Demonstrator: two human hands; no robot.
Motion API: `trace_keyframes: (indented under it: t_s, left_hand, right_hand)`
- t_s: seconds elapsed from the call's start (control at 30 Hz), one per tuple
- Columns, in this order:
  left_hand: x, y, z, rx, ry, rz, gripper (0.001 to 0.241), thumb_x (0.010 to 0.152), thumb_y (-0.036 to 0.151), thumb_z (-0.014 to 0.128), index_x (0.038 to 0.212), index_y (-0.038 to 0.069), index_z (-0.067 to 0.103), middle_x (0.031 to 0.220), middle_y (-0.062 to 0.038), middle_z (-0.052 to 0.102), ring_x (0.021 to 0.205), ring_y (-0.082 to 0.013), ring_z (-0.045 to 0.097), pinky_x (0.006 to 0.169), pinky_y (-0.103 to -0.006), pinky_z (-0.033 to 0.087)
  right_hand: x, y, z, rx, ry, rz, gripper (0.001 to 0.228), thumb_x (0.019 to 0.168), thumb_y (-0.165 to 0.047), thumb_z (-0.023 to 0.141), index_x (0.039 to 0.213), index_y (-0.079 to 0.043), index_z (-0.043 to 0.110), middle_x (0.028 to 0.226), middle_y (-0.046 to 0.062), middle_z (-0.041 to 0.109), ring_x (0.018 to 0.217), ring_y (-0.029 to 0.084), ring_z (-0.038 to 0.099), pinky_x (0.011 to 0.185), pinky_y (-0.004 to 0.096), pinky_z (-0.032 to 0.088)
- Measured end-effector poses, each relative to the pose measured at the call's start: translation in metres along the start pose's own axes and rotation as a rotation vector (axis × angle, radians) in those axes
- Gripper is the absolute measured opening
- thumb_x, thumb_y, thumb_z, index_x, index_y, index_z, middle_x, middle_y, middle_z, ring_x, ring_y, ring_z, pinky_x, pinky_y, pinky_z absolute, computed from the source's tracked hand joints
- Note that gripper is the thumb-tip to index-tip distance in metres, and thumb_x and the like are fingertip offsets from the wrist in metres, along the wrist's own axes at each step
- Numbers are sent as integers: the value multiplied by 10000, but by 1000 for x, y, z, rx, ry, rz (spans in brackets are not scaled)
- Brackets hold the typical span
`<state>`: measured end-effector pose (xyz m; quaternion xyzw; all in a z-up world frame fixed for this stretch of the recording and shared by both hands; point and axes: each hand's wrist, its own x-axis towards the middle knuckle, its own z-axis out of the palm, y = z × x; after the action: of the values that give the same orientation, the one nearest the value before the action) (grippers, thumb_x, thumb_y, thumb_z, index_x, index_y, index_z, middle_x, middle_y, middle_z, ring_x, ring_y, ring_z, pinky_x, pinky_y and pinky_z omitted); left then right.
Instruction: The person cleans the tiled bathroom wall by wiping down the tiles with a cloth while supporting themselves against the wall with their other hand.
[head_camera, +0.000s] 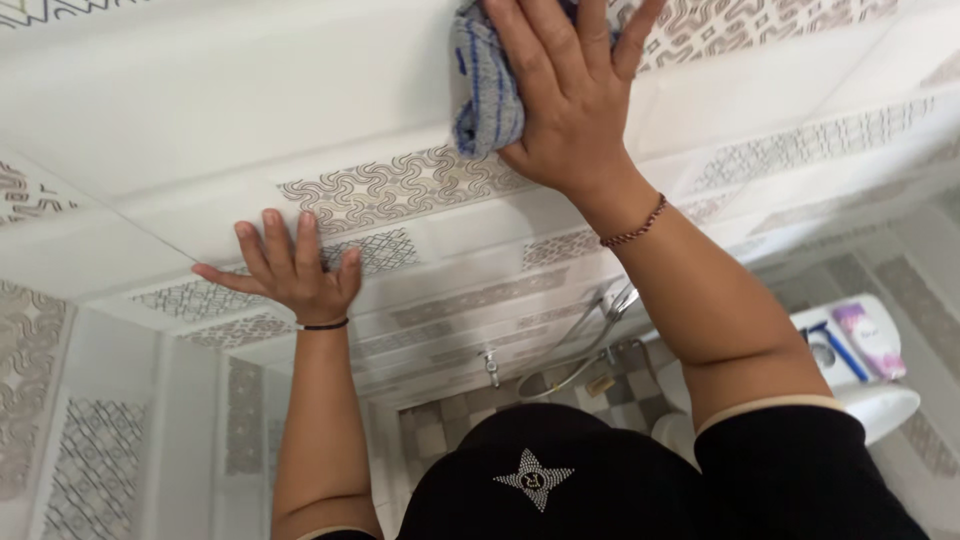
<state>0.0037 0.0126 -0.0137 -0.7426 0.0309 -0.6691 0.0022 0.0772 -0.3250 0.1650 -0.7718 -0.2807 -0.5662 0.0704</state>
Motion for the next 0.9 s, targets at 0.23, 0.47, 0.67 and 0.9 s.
trace_keyframes:
  t_s: [0.23,0.47,0.67,0.9]
  left_hand:
    - [-2,-3,-3,-66,-6,16,558,1034,666,413,1347,285,673,1586,-4,451,1537,-241,309,1195,-740,-72]
    - [-8,-8,4,-71,5,33,570,1041,675,381,1436,329,600,1618,22,409,1545,-235,306,1194,-749,-34]
    - [-11,-11,9,-17,32,30,561,1030,671,371,1486,388,534,1636,55,384,1538,-213,320,1197,-743,-27]
    - [-10,-9,-2,43,-72,20,559,1038,631,391,1524,379,499,1662,56,344,1564,-212,280,1211,-708,-99]
  right_hand:
    - [-55,-34,11,19,15,-2,689,1104,-659,557,1578,-173,440,1671,19,381,1594,290,119,1228,653,-171]
    - [-14,-18,-1,-50,41,113,782,1014,-727,592,1532,-151,485,1603,39,439,1550,327,157,1193,668,-172]
    - [-30,-19,3,-32,-35,142,802,956,-751,650,1517,-198,500,1593,50,460,1536,370,172,1191,691,-160]
    - [-132,110,0,-24,23,153,773,998,-660,630,1597,-262,347,1661,-28,371,1596,299,136,1203,654,-209]
